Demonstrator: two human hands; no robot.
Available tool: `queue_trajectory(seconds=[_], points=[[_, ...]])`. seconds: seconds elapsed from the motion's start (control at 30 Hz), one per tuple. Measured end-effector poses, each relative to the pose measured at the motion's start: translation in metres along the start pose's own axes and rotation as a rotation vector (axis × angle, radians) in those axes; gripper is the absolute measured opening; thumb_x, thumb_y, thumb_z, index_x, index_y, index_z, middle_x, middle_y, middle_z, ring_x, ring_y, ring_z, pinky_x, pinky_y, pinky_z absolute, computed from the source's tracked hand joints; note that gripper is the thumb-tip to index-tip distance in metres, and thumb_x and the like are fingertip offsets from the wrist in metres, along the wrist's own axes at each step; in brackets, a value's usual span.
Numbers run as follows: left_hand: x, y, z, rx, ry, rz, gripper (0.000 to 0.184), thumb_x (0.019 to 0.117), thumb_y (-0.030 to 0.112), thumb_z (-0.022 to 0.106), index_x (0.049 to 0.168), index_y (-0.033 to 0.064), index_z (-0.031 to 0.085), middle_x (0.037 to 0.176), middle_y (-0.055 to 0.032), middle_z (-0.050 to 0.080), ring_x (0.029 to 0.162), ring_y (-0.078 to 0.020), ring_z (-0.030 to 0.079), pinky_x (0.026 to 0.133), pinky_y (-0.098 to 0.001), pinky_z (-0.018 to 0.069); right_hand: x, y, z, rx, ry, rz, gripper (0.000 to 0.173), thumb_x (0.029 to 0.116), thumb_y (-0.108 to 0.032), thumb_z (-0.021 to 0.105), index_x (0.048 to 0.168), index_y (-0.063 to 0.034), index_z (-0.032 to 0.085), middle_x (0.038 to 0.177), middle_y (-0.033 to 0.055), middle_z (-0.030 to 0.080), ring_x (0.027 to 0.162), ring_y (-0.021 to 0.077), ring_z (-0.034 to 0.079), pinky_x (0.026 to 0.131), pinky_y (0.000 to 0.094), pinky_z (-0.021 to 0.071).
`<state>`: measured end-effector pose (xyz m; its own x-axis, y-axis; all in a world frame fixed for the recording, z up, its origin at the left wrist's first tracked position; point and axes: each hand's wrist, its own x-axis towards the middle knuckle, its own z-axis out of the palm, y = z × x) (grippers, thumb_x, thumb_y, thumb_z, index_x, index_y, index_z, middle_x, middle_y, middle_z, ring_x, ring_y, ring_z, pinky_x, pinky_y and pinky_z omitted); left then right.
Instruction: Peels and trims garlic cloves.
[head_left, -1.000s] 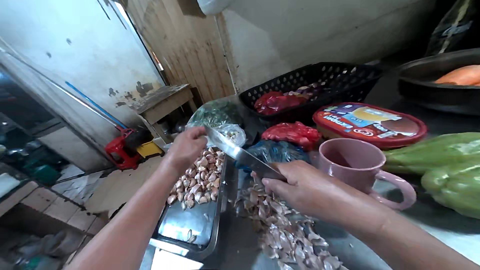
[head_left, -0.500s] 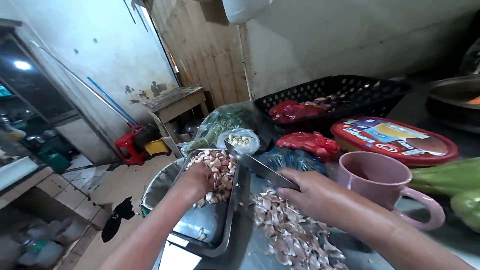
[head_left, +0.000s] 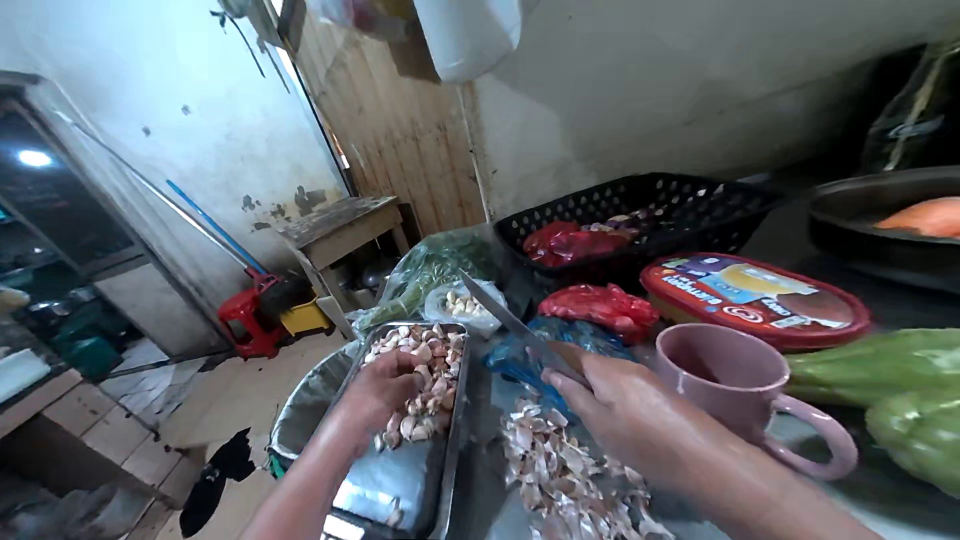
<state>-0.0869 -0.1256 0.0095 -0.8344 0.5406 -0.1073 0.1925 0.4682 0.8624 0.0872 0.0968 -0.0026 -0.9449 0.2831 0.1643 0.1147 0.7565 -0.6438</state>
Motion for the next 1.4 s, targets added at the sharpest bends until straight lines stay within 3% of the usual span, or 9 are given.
queue_trajectory(seconds=[0.17, 0.3, 0.4, 0.53, 0.7, 0.87, 1.07, 1.23, 1.4], points=[[-0.014, 0.019, 0.038, -0.575, -0.205, 0.118, 0.039, 0.0995, -0.001, 0.045, 0.137, 0.0058, 0.054, 0.098, -0.0057, 0.068, 0.08, -0.0156, 0.068, 0.071, -0.0321, 0.0582, -0.006, -0.007, -0.005, 0.076, -0.121, -0.054, 0.043, 0.1087, -0.026, 0.045, 0.15, -0.0167, 0.054, 0.113, 0.0205, 0.071, 0.101, 0.0377, 0.069, 0.09, 0.0585, 0.0529], [-0.015, 0.027, 0.061, -0.797, -0.194, 0.128, 0.026, 0.0971, -0.004, 0.042, 0.101, 0.0033, 0.066, 0.089, -0.0065, 0.069, 0.075, -0.0157, 0.068, 0.069, -0.0316, 0.0599, -0.003, -0.006, -0.004, 0.134, -0.25, -0.057, 0.045, 0.1087, -0.024, 0.046, 0.153, -0.017, 0.048, 0.108, 0.0195, 0.07, 0.095, 0.034, 0.068, 0.086, 0.0539, 0.0532], [-0.014, 0.032, 0.076, -0.832, -0.056, 0.093, 0.024, 0.0989, -0.009, 0.041, 0.1, 0.0009, 0.063, 0.089, -0.0084, 0.067, 0.075, -0.0173, 0.067, 0.067, -0.0314, 0.0594, 0.001, -0.005, -0.001, 0.14, -0.23, 0.004, 0.042, 0.1092, -0.024, 0.045, 0.149, -0.014, 0.052, 0.103, 0.0171, 0.069, 0.092, 0.0302, 0.068, 0.085, 0.05, 0.0542], [-0.013, 0.017, 0.086, -0.585, 0.085, 0.139, 0.018, 0.0977, -0.007, 0.053, 0.105, 0.0007, 0.067, 0.097, -0.0088, 0.069, 0.083, -0.0179, 0.068, 0.074, -0.0314, 0.0585, 0.0, 0.006, 0.008, 0.023, 0.042, 0.011, 0.035, 0.1075, -0.024, 0.051, 0.14, -0.0189, 0.062, 0.093, 0.012, 0.071, 0.083, 0.0282, 0.068, 0.076, 0.0514, 0.0557], [-0.035, 0.011, 0.086, 0.218, -0.111, 0.546, 0.018, 0.0969, 0.016, 0.059, 0.103, 0.0136, 0.076, 0.103, 0.0014, 0.07, 0.094, -0.0053, 0.065, 0.081, -0.0241, 0.0549, 0.002, 0.015, 0.015, -0.138, 0.265, -0.167, 0.033, 0.104, -0.019, 0.055, 0.135, -0.0179, 0.067, 0.104, 0.0064, 0.076, 0.089, 0.0239, 0.073, 0.079, 0.0485, 0.0597], [-0.031, 0.002, 0.109, 0.799, -0.327, 0.813, 0.02, 0.0977, 0.023, 0.061, 0.104, 0.0147, 0.078, 0.112, -0.0105, 0.07, 0.114, -0.0337, 0.063, 0.091, -0.0526, 0.054, 0.003, 0.014, 0.013, -0.137, 0.235, -0.181, 0.032, 0.1033, -0.017, 0.056, 0.133, -0.0187, 0.068, 0.105, 0.0049, 0.075, 0.092, 0.0219, 0.073, 0.08, 0.0467, 0.0591], [-0.029, -0.01, 0.115, 0.994, -0.311, 0.861, 0.021, 0.0914, 0.018, 0.067, 0.11, 0.0169, 0.076, 0.114, -0.0111, 0.069, 0.113, -0.0357, 0.063, 0.085, -0.0536, 0.0562, 0.004, 0.011, 0.008, -0.125, 0.185, -0.154, 0.033, 0.1047, -0.018, 0.054, 0.135, -0.0209, 0.066, 0.104, 0.0044, 0.075, 0.093, 0.0227, 0.072, 0.08, 0.047, 0.0582], [-0.033, 0.014, 0.096, 0.691, -0.237, 0.541, 0.024, 0.0917, 0.024, 0.07, 0.11, 0.0094, 0.074, 0.121, -0.0128, 0.067, 0.118, -0.0298, 0.061, 0.096, -0.0488, 0.052, 0.005, 0.004, 0.0, -0.027, 0.081, -0.095, 0.033, 0.1069, -0.022, 0.052, 0.137, -0.021, 0.064, 0.102, 0.006, 0.074, 0.092, 0.0232, 0.071, 0.081, 0.048, 0.0573], [-0.031, 0.023, 0.079, -0.137, -0.226, 0.124, 0.028, 0.1006, 0.019, 0.054, 0.121, 0.0037, 0.064, 0.103, -0.0015, 0.069, 0.083, -0.0086, 0.066, 0.073, -0.0252, 0.0554, 0.009, -0.001, -0.015, 0.209, -0.186, 0.04, 0.032, 0.1086, -0.025, 0.049, 0.135, -0.0143, 0.064, 0.095, 0.0097, 0.068, 0.082, 0.0206, 0.064, 0.077, 0.0419, 0.0533]])
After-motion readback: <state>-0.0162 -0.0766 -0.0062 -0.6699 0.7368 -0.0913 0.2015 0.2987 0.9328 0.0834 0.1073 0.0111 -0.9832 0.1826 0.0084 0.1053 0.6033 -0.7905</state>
